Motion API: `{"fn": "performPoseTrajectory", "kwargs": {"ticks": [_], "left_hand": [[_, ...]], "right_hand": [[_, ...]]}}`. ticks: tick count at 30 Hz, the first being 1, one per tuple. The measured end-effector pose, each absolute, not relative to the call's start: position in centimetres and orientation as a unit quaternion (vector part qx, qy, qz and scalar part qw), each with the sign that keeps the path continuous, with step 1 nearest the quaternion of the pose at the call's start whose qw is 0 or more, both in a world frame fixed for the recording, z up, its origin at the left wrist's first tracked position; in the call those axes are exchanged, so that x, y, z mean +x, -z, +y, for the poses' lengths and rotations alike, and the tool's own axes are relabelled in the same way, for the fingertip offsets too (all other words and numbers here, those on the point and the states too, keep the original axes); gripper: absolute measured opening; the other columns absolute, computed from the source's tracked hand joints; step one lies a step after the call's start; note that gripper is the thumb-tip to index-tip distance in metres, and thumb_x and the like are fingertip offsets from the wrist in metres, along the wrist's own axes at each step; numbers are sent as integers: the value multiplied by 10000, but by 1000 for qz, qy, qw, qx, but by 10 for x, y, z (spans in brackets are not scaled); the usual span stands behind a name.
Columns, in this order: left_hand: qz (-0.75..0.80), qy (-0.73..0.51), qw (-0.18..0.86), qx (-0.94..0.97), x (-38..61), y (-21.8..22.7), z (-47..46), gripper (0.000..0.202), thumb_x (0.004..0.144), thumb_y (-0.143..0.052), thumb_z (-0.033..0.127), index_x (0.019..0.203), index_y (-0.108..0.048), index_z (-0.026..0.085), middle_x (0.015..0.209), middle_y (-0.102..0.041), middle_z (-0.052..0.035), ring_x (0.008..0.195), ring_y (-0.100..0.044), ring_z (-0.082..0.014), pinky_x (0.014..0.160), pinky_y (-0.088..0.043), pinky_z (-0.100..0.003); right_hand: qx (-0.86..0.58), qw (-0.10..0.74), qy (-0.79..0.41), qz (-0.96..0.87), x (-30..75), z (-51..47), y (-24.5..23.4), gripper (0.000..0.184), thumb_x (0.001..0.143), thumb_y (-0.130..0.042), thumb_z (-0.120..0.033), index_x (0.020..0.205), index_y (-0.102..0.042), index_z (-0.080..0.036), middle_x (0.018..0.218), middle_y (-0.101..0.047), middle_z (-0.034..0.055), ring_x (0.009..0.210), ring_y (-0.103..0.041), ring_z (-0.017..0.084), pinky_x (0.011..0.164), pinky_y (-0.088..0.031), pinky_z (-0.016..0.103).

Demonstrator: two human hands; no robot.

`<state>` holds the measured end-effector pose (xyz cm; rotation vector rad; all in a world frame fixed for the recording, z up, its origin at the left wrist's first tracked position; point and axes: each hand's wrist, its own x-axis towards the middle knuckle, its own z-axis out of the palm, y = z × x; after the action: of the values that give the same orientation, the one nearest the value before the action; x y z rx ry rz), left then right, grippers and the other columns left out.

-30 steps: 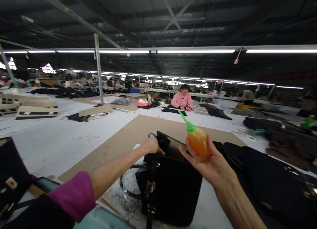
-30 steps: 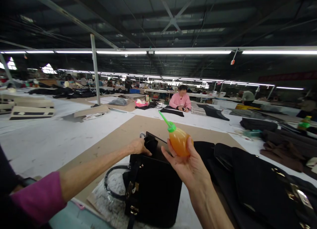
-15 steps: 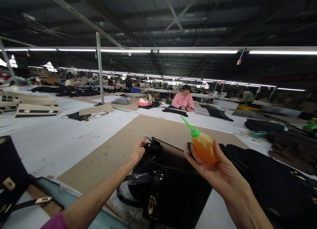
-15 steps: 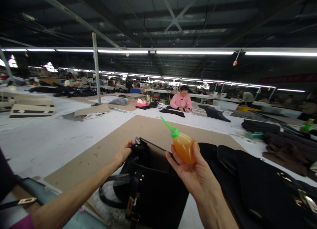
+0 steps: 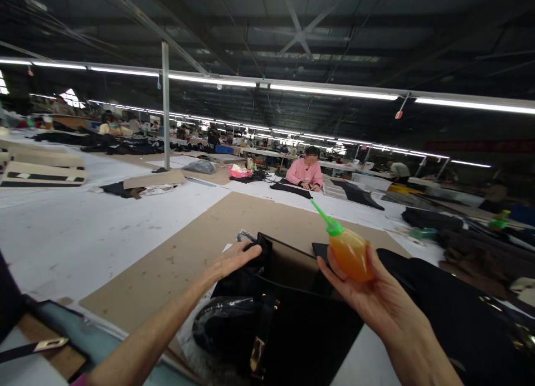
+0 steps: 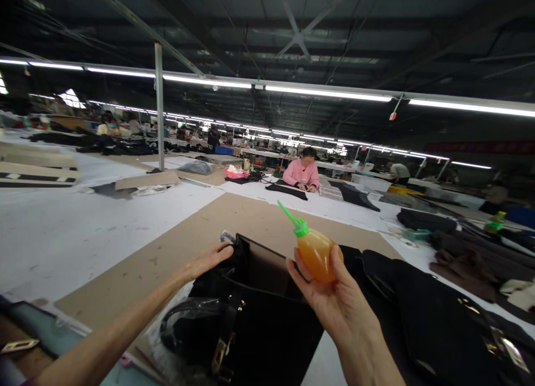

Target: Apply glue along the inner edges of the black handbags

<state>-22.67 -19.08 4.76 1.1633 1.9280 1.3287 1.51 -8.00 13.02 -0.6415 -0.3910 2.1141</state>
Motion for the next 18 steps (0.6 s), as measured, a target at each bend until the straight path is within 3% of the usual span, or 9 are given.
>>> {"fn": "performPoseTrajectory", "kwargs": {"ticks": [3, 6, 8, 13, 18], "left_hand": [[750, -356, 249, 499, -228, -63, -189, 380, 613, -659, 580, 673, -648, 205, 643, -620, -23, 643, -576, -208, 588, -412, -274], [792, -312, 203, 484, -228, -68, -184, 282, 462, -768, 393, 450, -552, 212, 457, -467, 5, 545, -522, -204, 555, -377, -288], [796, -333, 190, 468, -227, -64, -184, 253, 447, -744, 266, 399, -501, 212, 425, -411, 16, 538, -507, -201, 549, -361, -290], [770, -427, 233, 413, -225, -41, -189, 29, 540, -584, 166, 556, -571, 187, 508, -519, 10, 503, -512, -166, 473, -349, -256], [725, -544, 242, 347, -220, -18, -181, 158, 591, -540, 196, 746, -516, 181, 591, -536, 26, 505, -495, -117, 467, -378, -217]], "right_hand": [[-261, 438, -844, -166, 15, -81, -130, 193, 959, -445, -210, 927, -632, -177, 1041, -631, 121, 880, -636, 304, 705, -513, 616], [-265, 440, -841, -171, 16, -82, -130, 200, 960, -438, -204, 916, -631, -180, 1032, -635, 117, 879, -640, 303, 706, -515, 612], [-263, 439, -842, -173, 16, -82, -129, 190, 957, -443, -199, 922, -628, -176, 1031, -635, 121, 878, -641, 302, 709, -516, 608], [-256, 433, -848, -168, 17, -82, -130, 170, 954, -454, -204, 934, -619, -171, 1040, -632, 125, 898, -636, 305, 728, -507, 613], [-269, 436, -844, -158, 17, -85, -132, 143, 948, -471, -202, 955, -610, -170, 1051, -627, 128, 923, -629, 311, 726, -511, 605]]}}
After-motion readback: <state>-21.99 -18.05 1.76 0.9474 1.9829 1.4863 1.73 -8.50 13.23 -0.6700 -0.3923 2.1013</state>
